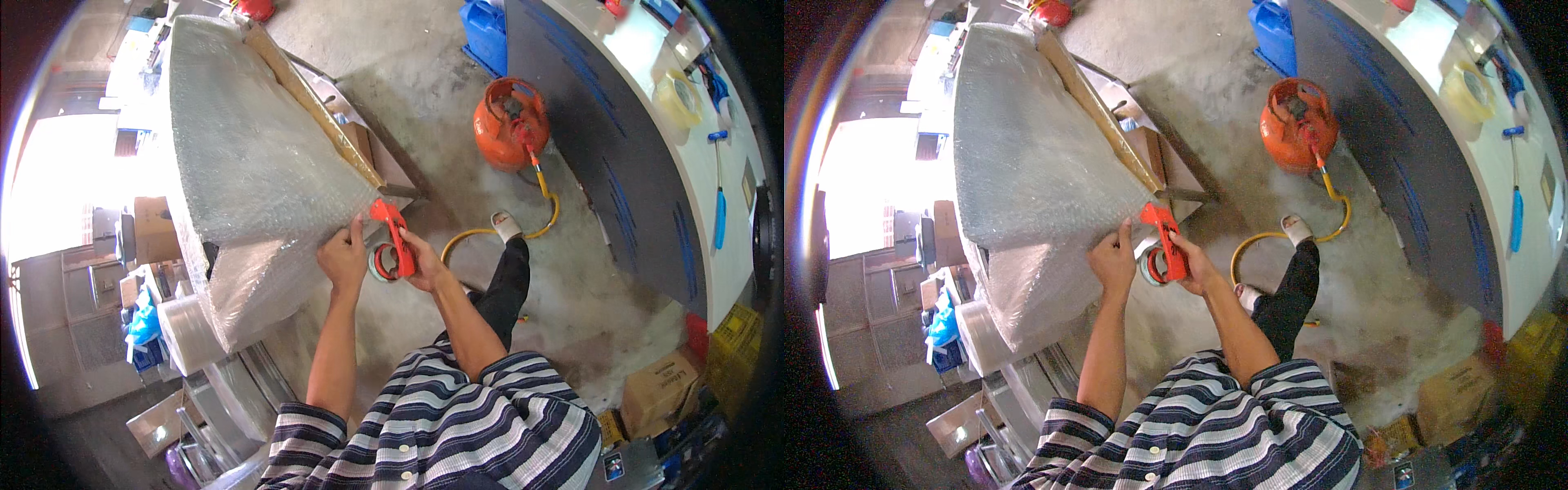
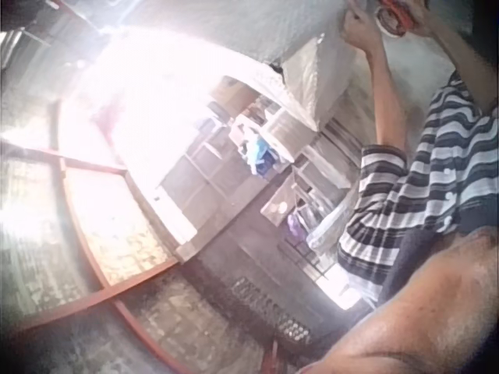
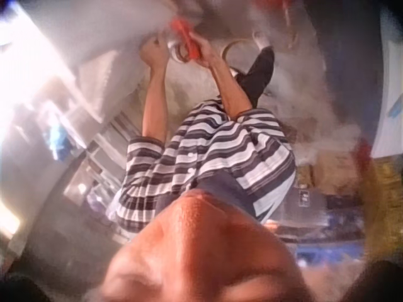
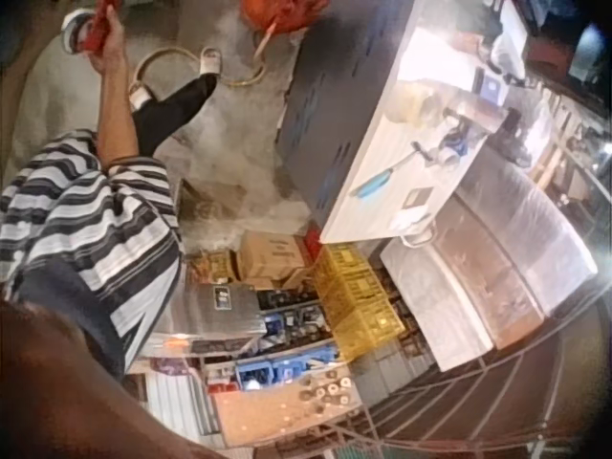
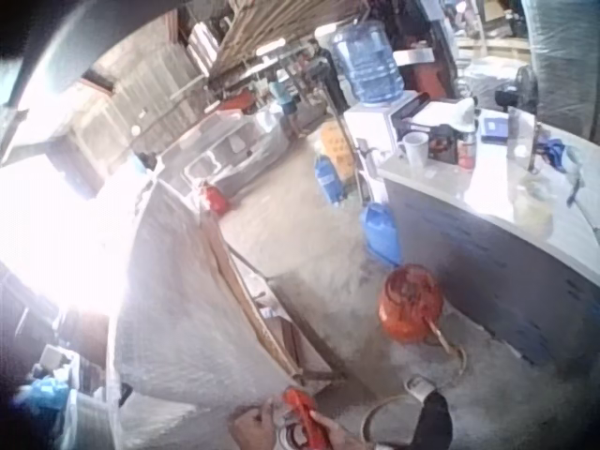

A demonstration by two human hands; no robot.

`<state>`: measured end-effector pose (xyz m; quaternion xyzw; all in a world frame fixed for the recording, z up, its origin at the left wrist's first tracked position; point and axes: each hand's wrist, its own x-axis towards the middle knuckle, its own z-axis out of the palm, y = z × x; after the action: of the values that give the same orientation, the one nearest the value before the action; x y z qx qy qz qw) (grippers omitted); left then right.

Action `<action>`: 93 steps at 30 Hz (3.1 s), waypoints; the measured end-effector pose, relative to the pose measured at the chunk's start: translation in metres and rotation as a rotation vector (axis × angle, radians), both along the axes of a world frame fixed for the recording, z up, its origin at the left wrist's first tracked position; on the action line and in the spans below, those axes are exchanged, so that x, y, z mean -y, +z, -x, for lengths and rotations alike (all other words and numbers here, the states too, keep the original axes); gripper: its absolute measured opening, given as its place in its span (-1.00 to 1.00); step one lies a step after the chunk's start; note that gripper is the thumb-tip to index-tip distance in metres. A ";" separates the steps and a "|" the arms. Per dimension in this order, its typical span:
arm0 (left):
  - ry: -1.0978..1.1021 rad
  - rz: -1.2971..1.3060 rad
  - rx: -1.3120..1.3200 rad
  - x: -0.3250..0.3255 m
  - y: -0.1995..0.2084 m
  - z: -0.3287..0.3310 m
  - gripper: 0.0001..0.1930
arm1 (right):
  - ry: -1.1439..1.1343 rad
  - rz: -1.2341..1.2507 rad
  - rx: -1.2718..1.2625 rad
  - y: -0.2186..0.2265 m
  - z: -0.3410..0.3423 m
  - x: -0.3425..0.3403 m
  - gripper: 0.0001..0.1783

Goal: The person wraps a large rectangular object with bubble wrap and secures it with packing tape using a handheld dispenser. They smooth the wrap, cut tape, and seal edges around the item.

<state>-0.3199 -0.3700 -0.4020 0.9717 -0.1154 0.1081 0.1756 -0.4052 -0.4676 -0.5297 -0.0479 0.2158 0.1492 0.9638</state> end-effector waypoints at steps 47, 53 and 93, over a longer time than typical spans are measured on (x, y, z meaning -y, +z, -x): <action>-0.762 -1.053 -0.527 -0.045 0.034 0.015 -0.11 | 0.676 0.745 0.153 -0.017 0.091 0.068 -0.37; 0.207 0.890 -1.430 0.034 0.035 0.037 -0.50 | 0.416 0.832 0.306 0.083 0.088 0.149 -0.56; -0.539 -1.340 -0.234 0.072 0.120 -0.111 -0.35 | 0.261 0.042 0.057 0.134 0.021 0.013 -0.39</action>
<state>-0.2091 -0.4416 -0.2825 0.8136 -0.3724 -0.1374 -0.4249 -0.4260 -0.4803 -0.3959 -0.1000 0.1832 0.2674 0.9407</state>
